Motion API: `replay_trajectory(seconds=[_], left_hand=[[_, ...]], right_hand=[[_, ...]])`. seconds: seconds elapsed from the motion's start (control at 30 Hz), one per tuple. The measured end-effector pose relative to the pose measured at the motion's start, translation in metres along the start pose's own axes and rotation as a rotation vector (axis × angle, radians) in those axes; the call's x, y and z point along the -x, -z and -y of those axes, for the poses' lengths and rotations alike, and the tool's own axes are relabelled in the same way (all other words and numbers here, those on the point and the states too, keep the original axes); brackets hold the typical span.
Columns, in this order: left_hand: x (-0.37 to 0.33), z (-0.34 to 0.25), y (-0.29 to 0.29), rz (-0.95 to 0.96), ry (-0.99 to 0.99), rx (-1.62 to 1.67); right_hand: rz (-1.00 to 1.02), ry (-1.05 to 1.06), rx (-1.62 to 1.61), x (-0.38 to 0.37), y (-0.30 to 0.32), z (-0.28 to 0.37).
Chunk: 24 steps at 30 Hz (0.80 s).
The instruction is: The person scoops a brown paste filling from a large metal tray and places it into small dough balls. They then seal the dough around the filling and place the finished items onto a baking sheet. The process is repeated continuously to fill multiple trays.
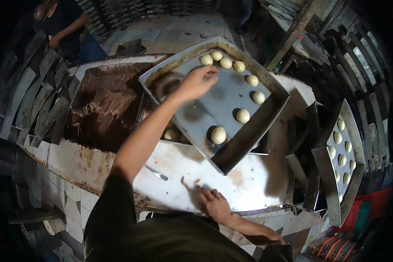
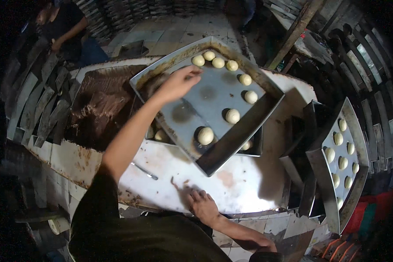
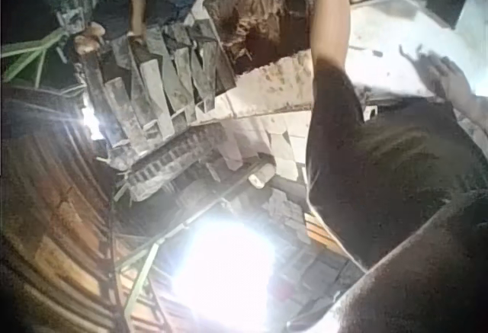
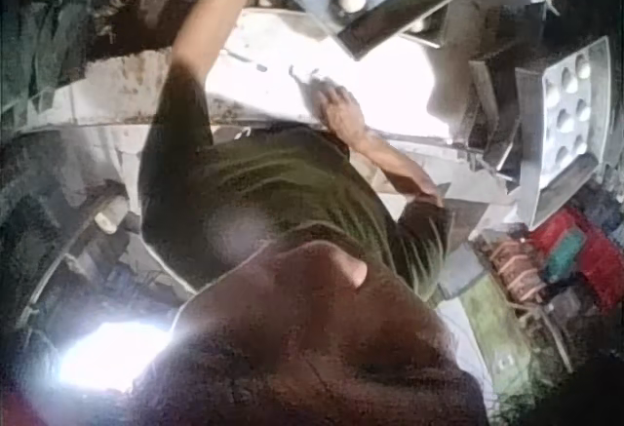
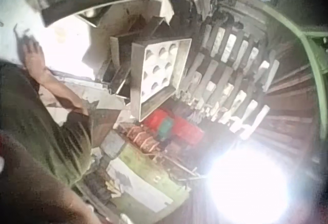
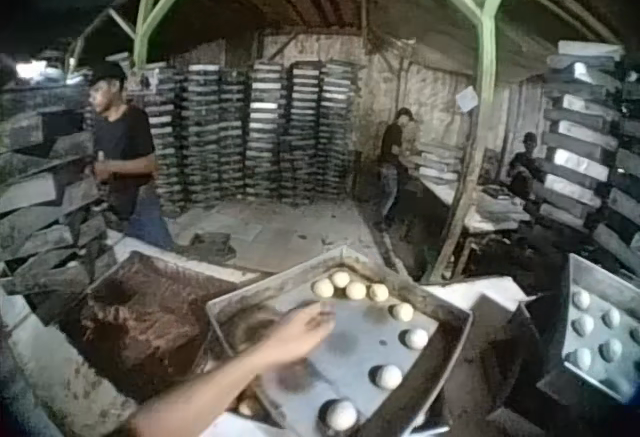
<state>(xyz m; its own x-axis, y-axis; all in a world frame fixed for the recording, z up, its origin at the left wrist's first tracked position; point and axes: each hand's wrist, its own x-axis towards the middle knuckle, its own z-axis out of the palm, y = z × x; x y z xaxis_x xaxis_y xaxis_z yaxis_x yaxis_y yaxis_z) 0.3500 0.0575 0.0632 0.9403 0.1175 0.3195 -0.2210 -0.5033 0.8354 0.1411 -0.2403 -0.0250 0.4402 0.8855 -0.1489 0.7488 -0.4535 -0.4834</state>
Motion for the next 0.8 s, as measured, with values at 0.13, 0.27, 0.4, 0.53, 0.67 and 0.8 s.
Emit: replay_trajectory(seconds=[0.13, 0.27, 0.4, 0.53, 0.67, 0.8], left_hand=[[-0.112, 0.073, -0.027, -0.092, 0.196, -0.764], [-0.124, 0.145, -0.039, -0.168, 0.167, -0.891], [-0.093, 0.069, -0.022, 0.038, 0.518, 0.066], [0.034, -0.056, 0.023, -0.249, 0.260, 1.187], [0.212, -0.074, 0.067, -0.561, 0.043, 1.362], [0.352, -0.055, 0.058, -0.916, 0.397, 0.872]], right_hand=[[0.351, -0.104, -0.500, 0.025, 0.057, -0.025], [0.086, 0.078, -0.750, 0.064, 0.114, -0.063], [-0.392, -0.037, -0.932, 0.051, 0.193, -0.068], [-0.848, -0.021, -0.779, -0.045, 0.248, -0.047], [-0.749, 0.184, -0.143, -0.191, 0.192, -0.037], [-0.632, 0.074, 0.012, -0.235, 0.141, -0.061]])
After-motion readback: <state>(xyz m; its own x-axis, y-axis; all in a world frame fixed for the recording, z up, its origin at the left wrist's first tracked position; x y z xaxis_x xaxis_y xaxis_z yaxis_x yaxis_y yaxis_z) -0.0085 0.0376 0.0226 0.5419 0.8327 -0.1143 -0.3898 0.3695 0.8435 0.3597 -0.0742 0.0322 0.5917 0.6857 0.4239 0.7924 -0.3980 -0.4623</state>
